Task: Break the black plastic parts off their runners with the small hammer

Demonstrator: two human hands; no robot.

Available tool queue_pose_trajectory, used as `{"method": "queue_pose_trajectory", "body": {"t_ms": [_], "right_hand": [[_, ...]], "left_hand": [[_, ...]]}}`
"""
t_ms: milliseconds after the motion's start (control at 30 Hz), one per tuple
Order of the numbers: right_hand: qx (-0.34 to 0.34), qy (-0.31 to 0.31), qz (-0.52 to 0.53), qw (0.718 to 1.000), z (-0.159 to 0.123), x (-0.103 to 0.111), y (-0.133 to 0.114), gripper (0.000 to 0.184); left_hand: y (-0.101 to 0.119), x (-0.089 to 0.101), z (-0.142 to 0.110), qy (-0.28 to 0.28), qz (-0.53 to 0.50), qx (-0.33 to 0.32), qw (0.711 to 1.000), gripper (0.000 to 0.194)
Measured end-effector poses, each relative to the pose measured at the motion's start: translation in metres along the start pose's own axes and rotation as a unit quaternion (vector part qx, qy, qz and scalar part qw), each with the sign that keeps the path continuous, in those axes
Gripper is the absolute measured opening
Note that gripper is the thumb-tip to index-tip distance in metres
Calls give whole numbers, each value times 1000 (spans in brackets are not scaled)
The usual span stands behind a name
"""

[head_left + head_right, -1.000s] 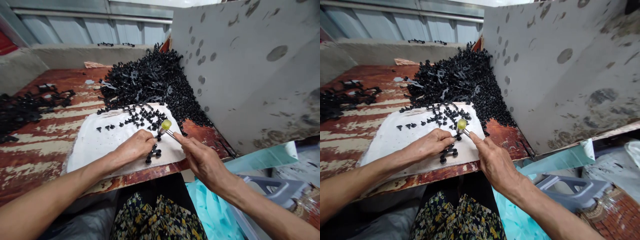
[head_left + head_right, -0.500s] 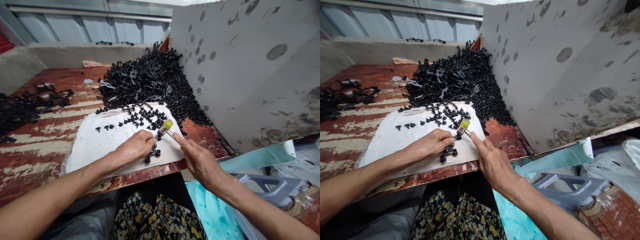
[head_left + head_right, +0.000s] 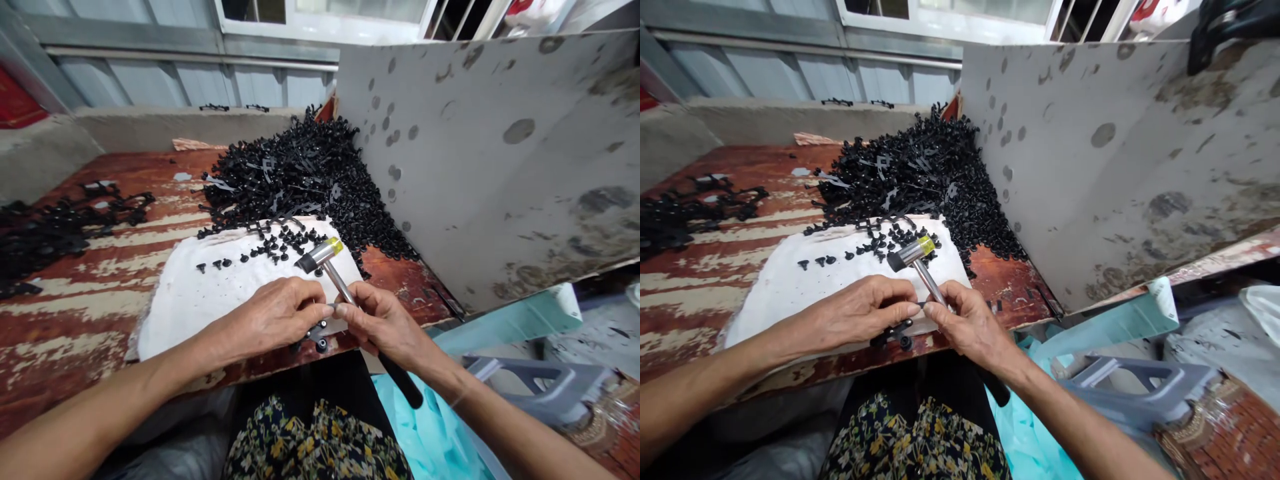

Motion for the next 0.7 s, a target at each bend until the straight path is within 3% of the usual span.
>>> {"method": "queue_pose_trajectory", "body": {"t_ms": [100, 133, 233, 433, 533, 700], "right_hand": [[-16, 73, 57, 996, -5, 8, 10, 31], [-18, 102, 68, 992, -7, 12, 12, 32], [-18, 136, 84, 987, -11, 14, 16, 32], [13, 96, 19, 995, -11, -2, 13, 26], [1, 91, 20, 996, -13, 1, 16, 29], [-24, 121, 59, 991, -17, 21, 31, 37]], "left_hand": [[-17, 26, -19, 157, 5, 91, 983, 30], [-21, 29, -25, 183, 2, 108, 977, 33], [-22, 21, -29, 148, -18, 102, 983, 35], [-8, 9, -7, 112, -72, 59, 989, 29], [-18, 4, 7, 77, -148, 77, 983, 20], [-37, 10, 20, 74, -231, 140, 960, 17]]}}
Point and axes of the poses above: each hand's wrist, its own z-axis towards the middle knuckle, its own x-axis out of the back of the hand, y = z × x, the point moved 8 cm from there along z, towards the middle knuckle, and after that the axes turned 5 degrees about -y, right-handed, at the moved point
